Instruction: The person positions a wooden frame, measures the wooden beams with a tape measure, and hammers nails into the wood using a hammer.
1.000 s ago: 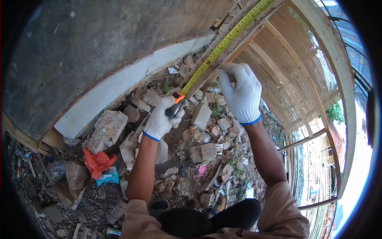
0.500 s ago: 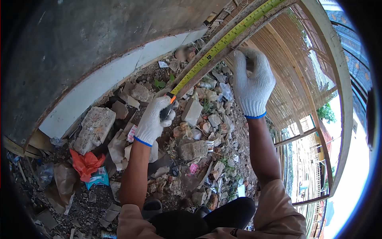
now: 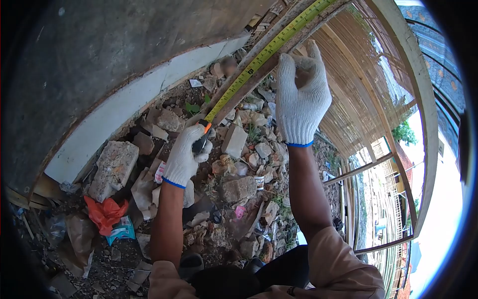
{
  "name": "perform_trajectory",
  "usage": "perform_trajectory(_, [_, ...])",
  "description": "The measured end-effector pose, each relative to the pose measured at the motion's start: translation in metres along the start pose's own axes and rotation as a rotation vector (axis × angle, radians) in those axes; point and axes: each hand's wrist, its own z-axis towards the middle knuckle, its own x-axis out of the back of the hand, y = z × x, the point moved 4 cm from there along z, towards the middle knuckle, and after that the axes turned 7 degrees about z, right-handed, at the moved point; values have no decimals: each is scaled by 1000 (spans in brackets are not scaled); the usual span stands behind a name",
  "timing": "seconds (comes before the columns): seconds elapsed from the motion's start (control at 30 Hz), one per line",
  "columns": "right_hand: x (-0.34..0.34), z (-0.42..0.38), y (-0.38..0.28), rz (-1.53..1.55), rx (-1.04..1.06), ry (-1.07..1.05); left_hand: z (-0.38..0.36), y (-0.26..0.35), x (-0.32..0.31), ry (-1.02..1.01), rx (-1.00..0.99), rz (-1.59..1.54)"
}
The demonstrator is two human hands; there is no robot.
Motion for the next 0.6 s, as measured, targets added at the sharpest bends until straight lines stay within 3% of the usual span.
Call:
perform_trajectory(0.17, [-7,1,-1,-62,146,7,0,1,-1,-25,-24,14])
perform_trajectory(0.4, [-7,-1,-1,27,78,21,-2,1,-2,-26,7,8])
perform_trajectory(0.5, [-5,-1,-7,-57,92,16,-1,0,0,14,-2,26])
perform_trajectory(0.6, [-6,1,-6,-117,101,14,3,-3,5,-73,-23,53])
